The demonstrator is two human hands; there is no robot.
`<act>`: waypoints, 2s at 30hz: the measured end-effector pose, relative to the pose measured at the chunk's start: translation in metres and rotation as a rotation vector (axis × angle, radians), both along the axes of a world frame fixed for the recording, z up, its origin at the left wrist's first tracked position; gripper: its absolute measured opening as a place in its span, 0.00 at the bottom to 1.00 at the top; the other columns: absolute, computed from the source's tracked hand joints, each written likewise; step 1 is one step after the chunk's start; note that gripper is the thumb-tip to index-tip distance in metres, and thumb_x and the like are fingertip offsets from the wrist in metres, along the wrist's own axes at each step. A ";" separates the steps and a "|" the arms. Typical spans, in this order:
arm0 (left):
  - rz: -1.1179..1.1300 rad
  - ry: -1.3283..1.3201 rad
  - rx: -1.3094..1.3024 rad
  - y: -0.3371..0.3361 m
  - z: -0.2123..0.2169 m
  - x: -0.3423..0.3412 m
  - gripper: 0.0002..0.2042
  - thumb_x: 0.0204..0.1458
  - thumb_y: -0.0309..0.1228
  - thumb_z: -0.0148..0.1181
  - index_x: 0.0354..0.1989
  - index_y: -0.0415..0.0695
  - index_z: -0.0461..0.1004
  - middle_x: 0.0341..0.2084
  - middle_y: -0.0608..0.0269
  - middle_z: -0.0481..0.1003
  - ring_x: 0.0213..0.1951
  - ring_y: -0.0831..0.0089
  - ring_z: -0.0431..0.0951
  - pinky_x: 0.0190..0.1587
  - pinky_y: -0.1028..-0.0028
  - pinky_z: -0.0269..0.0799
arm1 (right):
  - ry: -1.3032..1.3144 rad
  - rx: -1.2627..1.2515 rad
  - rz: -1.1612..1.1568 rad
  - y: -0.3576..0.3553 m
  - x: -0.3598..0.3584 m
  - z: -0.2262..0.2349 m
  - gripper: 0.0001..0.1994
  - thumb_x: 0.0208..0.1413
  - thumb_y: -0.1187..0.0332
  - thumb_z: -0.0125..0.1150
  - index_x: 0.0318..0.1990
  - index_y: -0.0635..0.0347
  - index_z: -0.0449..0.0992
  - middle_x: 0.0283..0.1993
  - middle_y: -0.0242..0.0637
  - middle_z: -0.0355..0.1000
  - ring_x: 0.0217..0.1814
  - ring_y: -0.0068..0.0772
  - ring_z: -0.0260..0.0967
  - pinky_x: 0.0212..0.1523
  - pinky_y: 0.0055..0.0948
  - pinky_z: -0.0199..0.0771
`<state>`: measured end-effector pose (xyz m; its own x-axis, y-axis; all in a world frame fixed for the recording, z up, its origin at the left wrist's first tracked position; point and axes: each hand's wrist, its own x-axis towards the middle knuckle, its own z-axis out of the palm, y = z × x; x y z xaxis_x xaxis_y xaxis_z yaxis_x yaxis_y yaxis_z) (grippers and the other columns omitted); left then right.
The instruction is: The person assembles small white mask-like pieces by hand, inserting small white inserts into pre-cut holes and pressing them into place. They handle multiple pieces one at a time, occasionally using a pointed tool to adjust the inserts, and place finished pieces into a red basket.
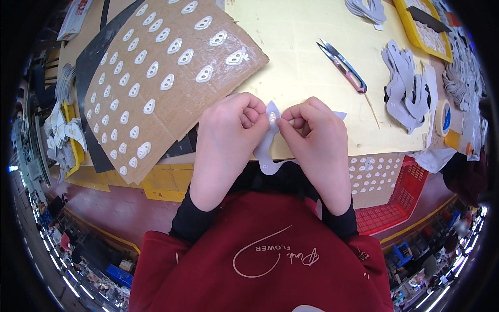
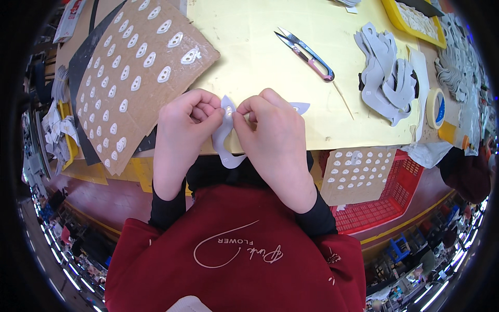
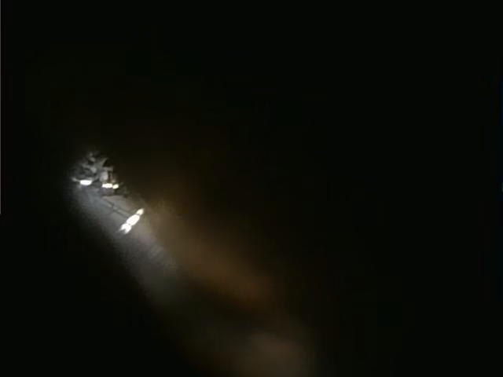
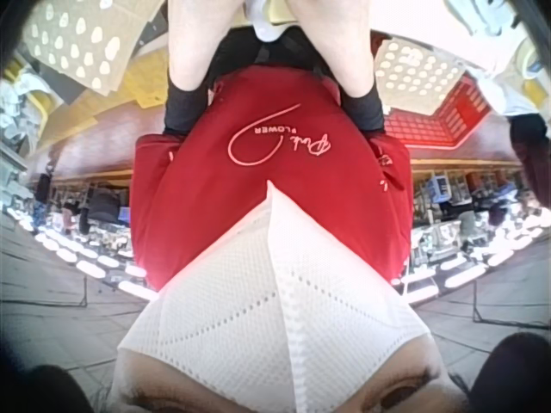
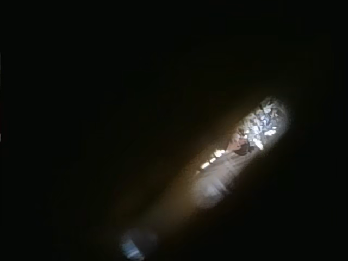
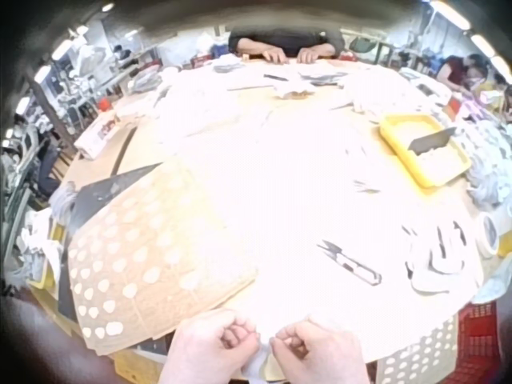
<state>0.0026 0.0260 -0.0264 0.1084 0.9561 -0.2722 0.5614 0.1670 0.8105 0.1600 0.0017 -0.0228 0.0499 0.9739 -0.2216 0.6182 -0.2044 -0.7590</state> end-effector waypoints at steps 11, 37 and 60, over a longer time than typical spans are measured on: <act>0.016 -0.090 -0.013 0.002 -0.004 -0.004 0.05 0.46 0.23 0.65 0.31 0.36 0.78 0.20 0.63 0.77 0.21 0.77 0.76 0.27 0.76 0.73 | 0.060 -0.024 -0.007 0.004 0.004 0.001 0.05 0.53 0.72 0.68 0.31 0.63 0.79 0.28 0.37 0.71 0.28 0.31 0.74 0.31 0.29 0.74; -0.016 -0.088 0.011 0.002 -0.006 -0.006 0.06 0.45 0.24 0.64 0.32 0.39 0.79 0.21 0.61 0.77 0.23 0.70 0.79 0.29 0.71 0.74 | 0.006 0.051 -0.026 0.007 -0.003 -0.002 0.03 0.53 0.76 0.67 0.34 0.67 0.79 0.25 0.30 0.69 0.22 0.16 0.59 0.24 0.21 0.62; 0.037 -0.029 0.020 0.002 -0.003 0.001 0.04 0.48 0.25 0.66 0.30 0.39 0.79 0.19 0.62 0.78 0.20 0.75 0.78 0.26 0.75 0.74 | 0.013 0.014 -0.014 0.010 -0.001 -0.001 0.05 0.50 0.74 0.67 0.34 0.58 0.77 0.26 0.34 0.69 0.28 0.34 0.71 0.29 0.34 0.70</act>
<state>0.0031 0.0285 -0.0292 0.0804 0.9649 -0.2499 0.5316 0.1706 0.8296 0.1590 0.0114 -0.0237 0.0604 0.9761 -0.2086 0.6055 -0.2020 -0.7698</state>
